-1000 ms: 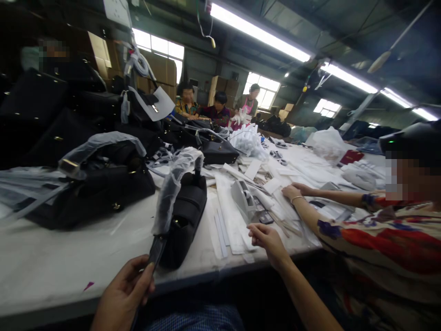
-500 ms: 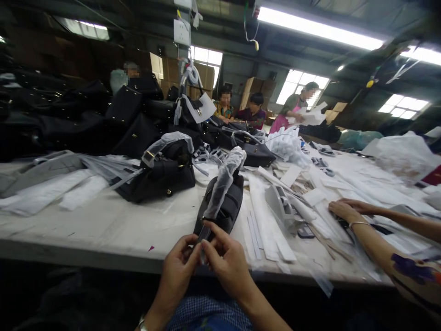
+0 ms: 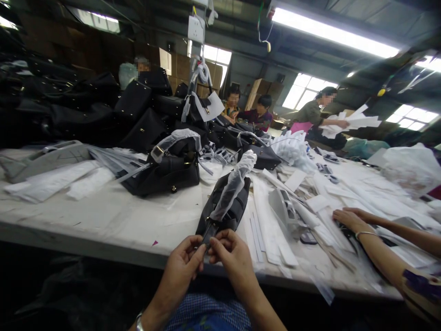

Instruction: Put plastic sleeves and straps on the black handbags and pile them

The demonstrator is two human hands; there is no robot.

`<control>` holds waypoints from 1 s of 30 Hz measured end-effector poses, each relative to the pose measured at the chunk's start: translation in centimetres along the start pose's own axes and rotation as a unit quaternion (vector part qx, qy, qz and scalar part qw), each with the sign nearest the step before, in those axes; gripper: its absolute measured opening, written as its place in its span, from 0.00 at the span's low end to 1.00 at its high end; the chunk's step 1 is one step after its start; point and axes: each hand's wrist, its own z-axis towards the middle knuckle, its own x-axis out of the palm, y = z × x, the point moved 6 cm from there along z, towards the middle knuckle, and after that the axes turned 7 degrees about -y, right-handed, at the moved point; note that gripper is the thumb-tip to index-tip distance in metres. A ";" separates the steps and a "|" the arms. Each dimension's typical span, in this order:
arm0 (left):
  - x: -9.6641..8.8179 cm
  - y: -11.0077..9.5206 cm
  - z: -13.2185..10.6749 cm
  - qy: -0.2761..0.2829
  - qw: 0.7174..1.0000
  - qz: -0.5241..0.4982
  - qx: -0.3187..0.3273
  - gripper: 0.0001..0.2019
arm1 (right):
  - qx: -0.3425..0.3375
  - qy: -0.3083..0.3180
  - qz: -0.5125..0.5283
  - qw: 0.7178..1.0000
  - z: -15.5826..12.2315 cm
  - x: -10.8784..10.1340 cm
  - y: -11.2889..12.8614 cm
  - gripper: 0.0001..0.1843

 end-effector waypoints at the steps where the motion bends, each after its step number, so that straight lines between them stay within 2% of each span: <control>1: 0.0 0.1 -0.1 0.001 1.000 -0.001 -0.011 0.19 | 0.007 0.015 0.010 1.000 0.0 0.0 -0.2 0.19; 6: -0.1 -0.2 -0.6 0.015 0.999 -0.006 -0.043 0.17 | 0.032 0.088 0.029 0.995 -0.3 -0.3 -0.2 0.20; 10: 0.2 -0.6 -1.1 0.037 0.996 -0.041 -0.072 0.16 | -0.001 0.110 0.000 0.994 -0.3 -0.6 0.1 0.19; 12: 0.3 -0.7 -1.3 0.040 0.994 -0.047 -0.087 0.17 | -0.024 0.091 -0.030 0.995 -0.3 -0.7 0.0 0.17; 17: 0.7 -0.2 -1.4 0.046 0.991 -0.028 -0.122 0.19 | -0.074 -0.022 -0.085 0.993 -0.4 -0.4 -0.6 0.12; 19: 0.8 0.0 -1.3 0.042 0.991 -0.009 -0.124 0.21 | -0.081 -0.048 -0.087 0.992 -0.5 0.0 -0.8 0.11; 26: 1.0 -0.2 -1.6 0.029 0.992 0.000 -0.127 0.22 | -0.091 -0.063 -0.050 0.993 -0.6 0.9 -1.4 0.11; 30: 1.5 -0.4 -2.1 0.040 0.989 -0.003 -0.140 0.23 | -0.083 -0.066 -0.058 0.993 -0.3 1.0 -1.2 0.09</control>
